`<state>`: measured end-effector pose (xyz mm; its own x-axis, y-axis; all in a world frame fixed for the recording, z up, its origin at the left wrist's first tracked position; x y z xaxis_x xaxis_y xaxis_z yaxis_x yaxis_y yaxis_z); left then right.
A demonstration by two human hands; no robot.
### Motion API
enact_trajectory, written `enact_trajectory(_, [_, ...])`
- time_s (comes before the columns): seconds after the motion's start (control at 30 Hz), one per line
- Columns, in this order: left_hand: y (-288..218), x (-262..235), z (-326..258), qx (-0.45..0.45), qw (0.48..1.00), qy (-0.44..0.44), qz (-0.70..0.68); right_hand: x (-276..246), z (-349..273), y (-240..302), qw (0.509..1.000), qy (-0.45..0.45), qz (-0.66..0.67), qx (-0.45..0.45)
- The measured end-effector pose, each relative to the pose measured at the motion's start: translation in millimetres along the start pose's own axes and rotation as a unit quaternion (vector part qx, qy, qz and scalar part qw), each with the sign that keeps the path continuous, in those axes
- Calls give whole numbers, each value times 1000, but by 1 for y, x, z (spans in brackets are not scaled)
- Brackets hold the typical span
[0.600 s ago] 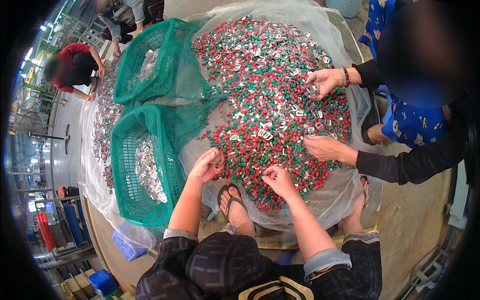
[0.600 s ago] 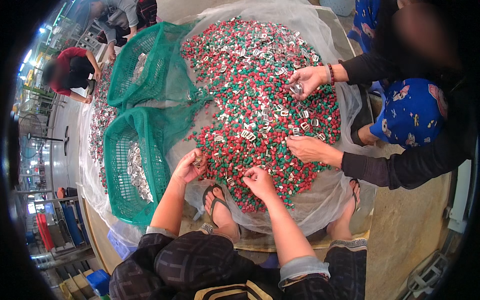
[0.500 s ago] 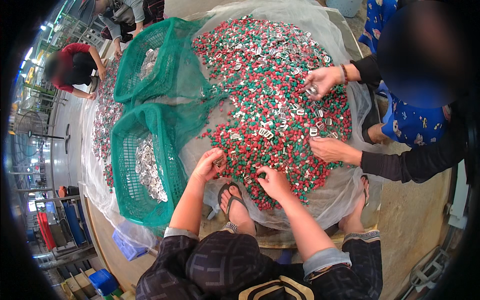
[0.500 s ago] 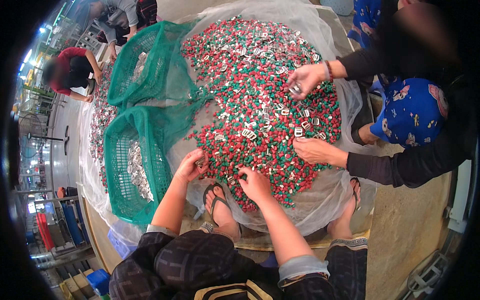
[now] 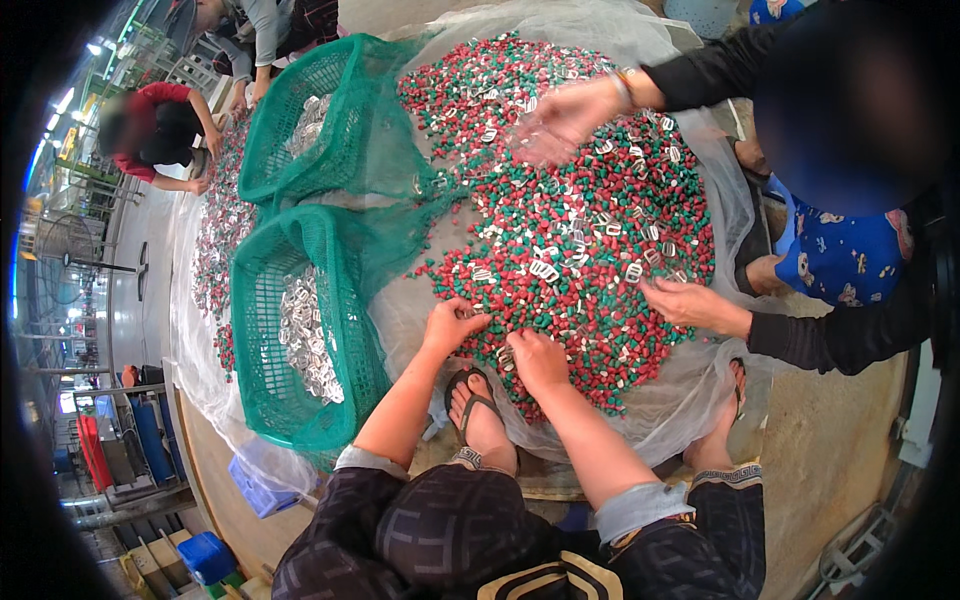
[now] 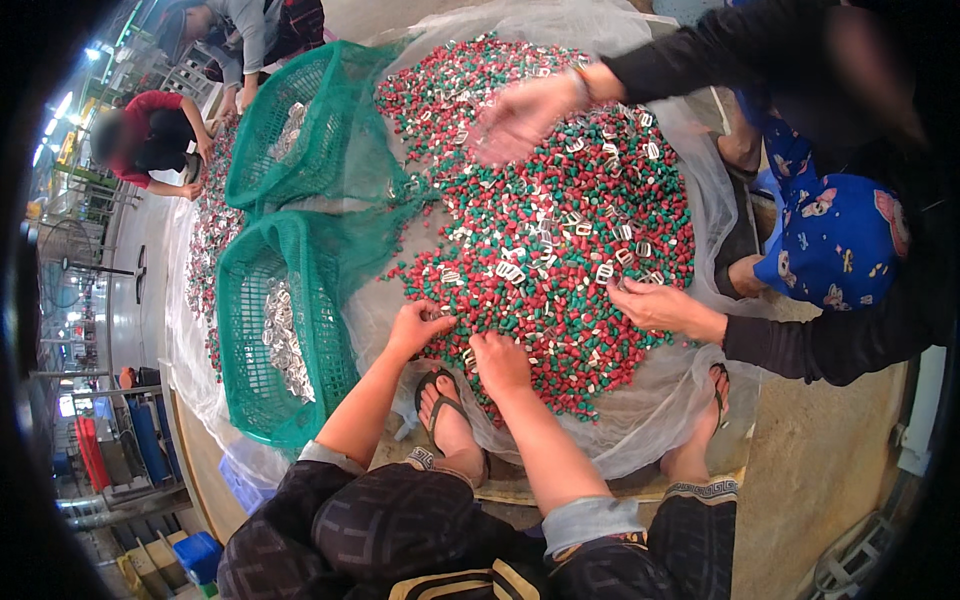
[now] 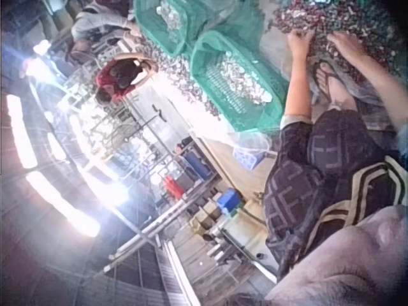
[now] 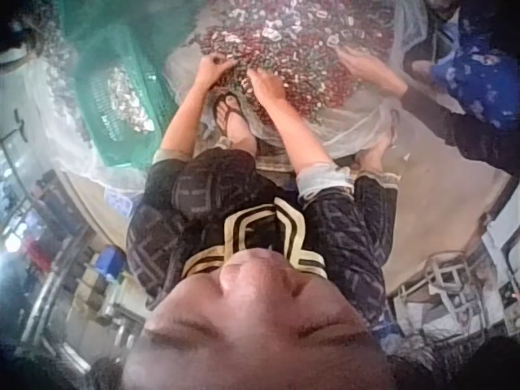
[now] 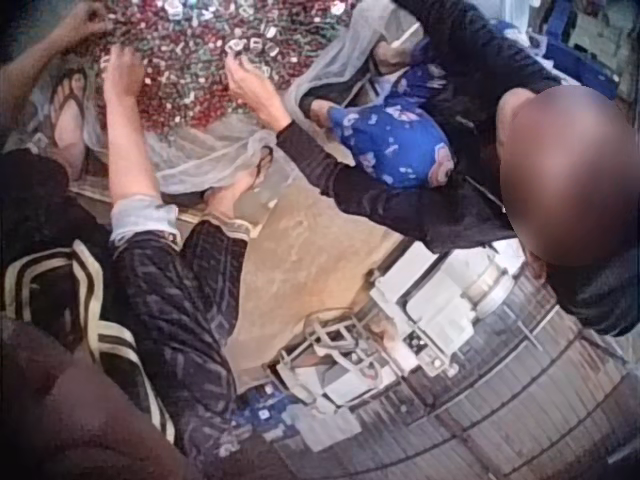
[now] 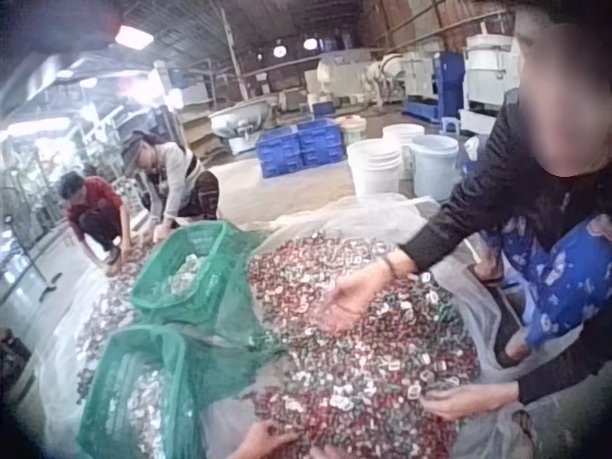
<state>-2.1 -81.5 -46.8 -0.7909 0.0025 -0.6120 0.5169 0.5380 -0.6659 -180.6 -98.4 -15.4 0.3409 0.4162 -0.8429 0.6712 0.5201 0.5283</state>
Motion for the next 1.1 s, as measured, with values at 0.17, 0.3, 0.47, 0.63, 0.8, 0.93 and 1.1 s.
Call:
enact_trajectory(0.17, [30, 5, 7, 12, 997, 46, -54, -14, 4, -27, 951, -22, 271, 147])
enact_trajectory(0.3, [24, 2, -2, -55, 937, 141, -316, 19, -10, -53, 725, 77, 644, 233])
enact_trajectory(0.47, [7, 2, -25, -71, 789, 216, -571, 14, -18, -46, 714, 88, 658, 225])
enact_trajectory(0.63, [-19, 1, -31, 34, 687, 295, -663, 14, -13, -2, 984, 63, 165, 19])
enact_trajectory(0.8, [-30, -3, -28, 79, 674, 304, -669, 29, -14, 25, 980, 193, -39, -13])
enact_trajectory(0.93, [-32, -5, -31, 64, 706, 279, -647, 27, -19, 24, 986, 156, -53, -10])
enact_trajectory(1.1, [-28, 6, -26, 39, 771, 280, -571, 19, -22, 9, 987, 140, -75, 2])
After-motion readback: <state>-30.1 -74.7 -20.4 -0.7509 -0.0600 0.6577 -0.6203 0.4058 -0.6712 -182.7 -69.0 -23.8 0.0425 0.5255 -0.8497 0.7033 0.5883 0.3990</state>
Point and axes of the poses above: each hand's wrist, its own z-axis towards the middle knuckle, its own x-axis out of the palm, y = z × x, the point moved 7 cm from there along z, towards the middle knuckle, and after that the axes turned 7 degrees about y, right-handed, at the moved point
